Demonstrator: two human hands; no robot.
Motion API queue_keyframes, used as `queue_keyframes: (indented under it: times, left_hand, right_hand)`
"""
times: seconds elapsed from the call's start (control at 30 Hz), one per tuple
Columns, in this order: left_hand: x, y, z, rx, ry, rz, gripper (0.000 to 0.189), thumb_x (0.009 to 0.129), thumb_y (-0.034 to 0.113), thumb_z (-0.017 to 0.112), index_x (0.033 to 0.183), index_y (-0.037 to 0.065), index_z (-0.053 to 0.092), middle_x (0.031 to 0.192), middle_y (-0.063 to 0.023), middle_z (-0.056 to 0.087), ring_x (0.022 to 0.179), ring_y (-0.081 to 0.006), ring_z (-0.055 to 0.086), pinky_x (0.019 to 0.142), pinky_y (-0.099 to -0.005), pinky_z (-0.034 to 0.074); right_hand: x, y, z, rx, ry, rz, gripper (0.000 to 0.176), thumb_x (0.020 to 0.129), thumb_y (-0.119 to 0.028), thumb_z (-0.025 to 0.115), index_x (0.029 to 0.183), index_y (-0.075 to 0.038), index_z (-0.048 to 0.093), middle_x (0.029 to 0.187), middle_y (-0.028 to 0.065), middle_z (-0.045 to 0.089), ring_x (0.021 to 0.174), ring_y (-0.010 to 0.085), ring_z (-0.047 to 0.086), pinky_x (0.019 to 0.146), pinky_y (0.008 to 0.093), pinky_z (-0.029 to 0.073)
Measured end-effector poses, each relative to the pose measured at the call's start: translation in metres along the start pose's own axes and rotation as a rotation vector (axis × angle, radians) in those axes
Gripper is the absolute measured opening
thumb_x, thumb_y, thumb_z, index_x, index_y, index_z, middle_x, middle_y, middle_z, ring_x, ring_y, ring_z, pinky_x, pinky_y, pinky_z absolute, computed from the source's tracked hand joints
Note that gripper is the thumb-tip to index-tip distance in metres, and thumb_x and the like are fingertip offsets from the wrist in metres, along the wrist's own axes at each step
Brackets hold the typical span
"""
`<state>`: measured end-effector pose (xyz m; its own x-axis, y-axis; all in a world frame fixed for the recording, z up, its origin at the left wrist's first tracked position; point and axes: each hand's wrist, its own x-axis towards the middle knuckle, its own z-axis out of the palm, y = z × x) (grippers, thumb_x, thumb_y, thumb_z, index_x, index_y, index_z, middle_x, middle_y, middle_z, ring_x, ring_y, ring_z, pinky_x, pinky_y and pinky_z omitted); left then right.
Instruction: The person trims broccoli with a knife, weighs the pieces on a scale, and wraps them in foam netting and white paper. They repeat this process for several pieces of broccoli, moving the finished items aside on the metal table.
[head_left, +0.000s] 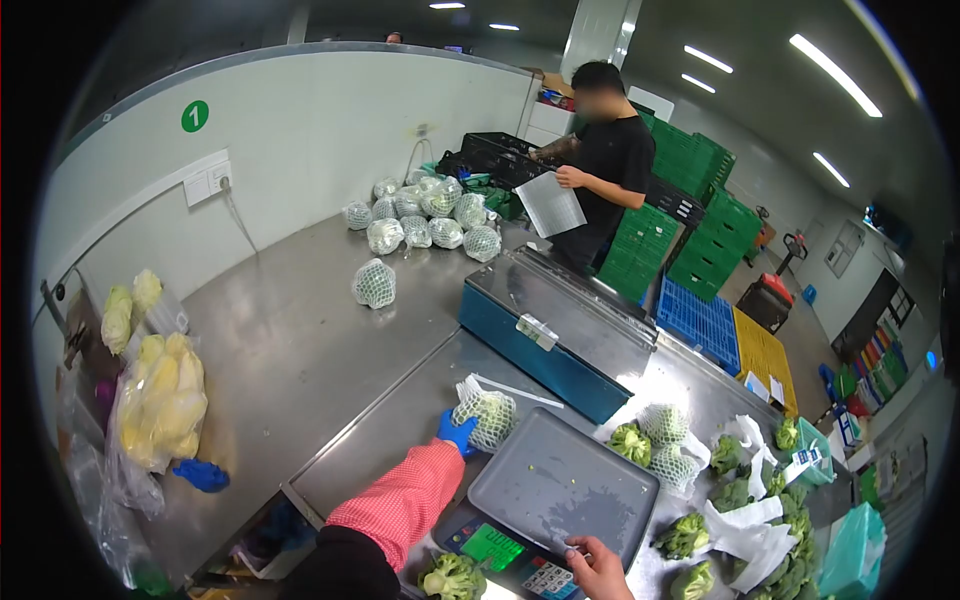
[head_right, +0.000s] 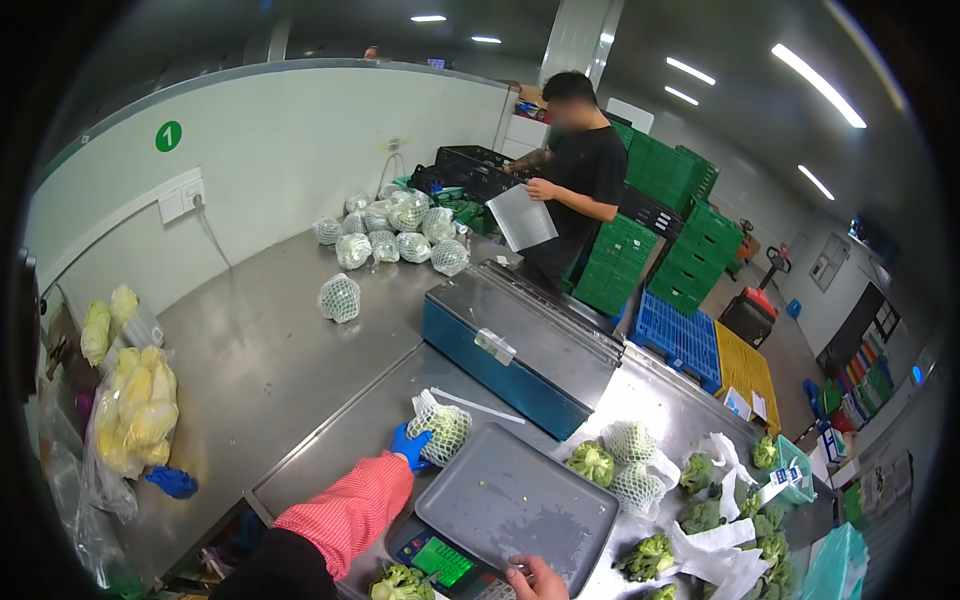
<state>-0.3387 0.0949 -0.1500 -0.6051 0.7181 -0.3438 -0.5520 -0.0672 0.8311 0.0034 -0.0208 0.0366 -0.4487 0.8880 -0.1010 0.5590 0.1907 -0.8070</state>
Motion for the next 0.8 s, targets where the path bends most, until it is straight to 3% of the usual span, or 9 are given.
queue_keyframes:
  times: [0.07, 0.17, 0.27, 0.37, 0.47, 0.57, 0.6, 0.8]
  left_hand:
    - [0.007, -0.012, 0.0, 0.02, 0.038, 0.016, 0.059, 0.082, 0.009, 0.068, 0.13, 0.006, 0.034, 0.115, -0.0174, 0.054, 0.102, -0.0301, 0.058, 0.076, -0.0481, 0.055]
    - [0.014, -0.017, -0.009, 0.128, 0.012, 0.053, 0.07, 0.078, 0.012, 0.073, 0.134, 0.006, 0.03, 0.117, -0.0166, 0.053, 0.098, -0.0292, 0.059, 0.075, -0.0445, 0.054]
    - [0.024, -0.036, -0.027, 0.02, -0.101, 0.079, 0.074, 0.078, 0.017, 0.074, 0.136, 0.011, 0.028, 0.121, -0.0161, 0.051, 0.1, -0.0301, 0.058, 0.076, -0.0444, 0.054]
    - [-0.021, 0.005, -0.024, 0.223, 0.005, -0.195, 0.077, 0.078, 0.023, 0.073, 0.139, 0.018, 0.026, 0.124, -0.0153, 0.049, 0.1, -0.0309, 0.058, 0.075, -0.0444, 0.053]
    - [-0.034, -0.005, -0.042, 0.209, -0.001, -0.338, 0.078, 0.079, 0.027, 0.072, 0.14, 0.024, 0.025, 0.127, -0.0148, 0.046, 0.095, -0.0306, 0.06, 0.071, -0.0449, 0.054]
    - [-0.051, -0.016, -0.061, 0.201, -0.015, -0.332, 0.075, 0.081, 0.026, 0.07, 0.141, 0.023, 0.024, 0.124, -0.0156, 0.049, 0.091, -0.0293, 0.062, 0.067, -0.0451, 0.054]
    - [-0.055, -0.022, -0.07, 0.191, -0.035, -0.315, 0.068, 0.084, 0.023, 0.066, 0.14, 0.019, 0.027, 0.111, -0.0154, 0.056, 0.082, -0.0285, 0.064, 0.064, -0.0425, 0.054]
    - [-0.068, -0.036, -0.108, 0.122, -0.19, -0.288, 0.037, 0.091, 0.021, 0.056, 0.124, 0.006, 0.047, 0.094, -0.0173, 0.066, 0.074, -0.0283, 0.067, 0.064, -0.0393, 0.056]
  right_hand:
    - [-0.001, -0.005, -0.001, -0.007, -0.005, 0.006, 0.026, 0.09, -0.025, 0.057, 0.11, -0.008, 0.06, 0.059, 0.0035, 0.057, 0.05, 0.01, 0.053, 0.047, 0.0258, 0.042]
    - [-0.002, -0.002, -0.001, -0.054, -0.002, 0.003, 0.026, 0.09, -0.026, 0.057, 0.109, -0.008, 0.06, 0.058, 0.0057, 0.058, 0.05, 0.0127, 0.055, 0.048, 0.0282, 0.043]
    - [-0.003, -0.01, -0.003, -0.083, -0.018, 0.019, 0.026, 0.09, -0.028, 0.057, 0.107, -0.008, 0.061, 0.059, 0.0073, 0.059, 0.051, 0.0157, 0.057, 0.05, 0.0307, 0.044]
    - [-0.004, -0.015, -0.002, -0.086, -0.012, -0.04, 0.026, 0.089, -0.029, 0.057, 0.105, -0.008, 0.061, 0.062, 0.0084, 0.061, 0.055, 0.0181, 0.059, 0.053, 0.0322, 0.045]
    - [-0.005, -0.013, -0.001, -0.103, -0.02, -0.058, 0.025, 0.089, -0.028, 0.058, 0.103, -0.009, 0.062, 0.066, 0.0097, 0.062, 0.058, 0.0202, 0.06, 0.055, 0.033, 0.046]
    - [-0.008, -0.011, 0.0, -0.084, -0.026, -0.068, 0.025, 0.089, -0.028, 0.058, 0.103, -0.009, 0.062, 0.068, 0.0108, 0.063, 0.06, 0.0214, 0.061, 0.057, 0.0333, 0.046]
    - [-0.009, -0.011, 0.001, -0.07, -0.025, -0.076, 0.025, 0.089, -0.028, 0.058, 0.103, -0.009, 0.062, 0.069, 0.0111, 0.063, 0.061, 0.0216, 0.061, 0.057, 0.0333, 0.047]
    - [-0.013, -0.001, 0.003, -0.148, 0.012, -0.166, 0.025, 0.089, -0.029, 0.058, 0.104, -0.009, 0.062, 0.071, 0.0113, 0.064, 0.06, 0.0224, 0.061, 0.057, 0.0336, 0.047]
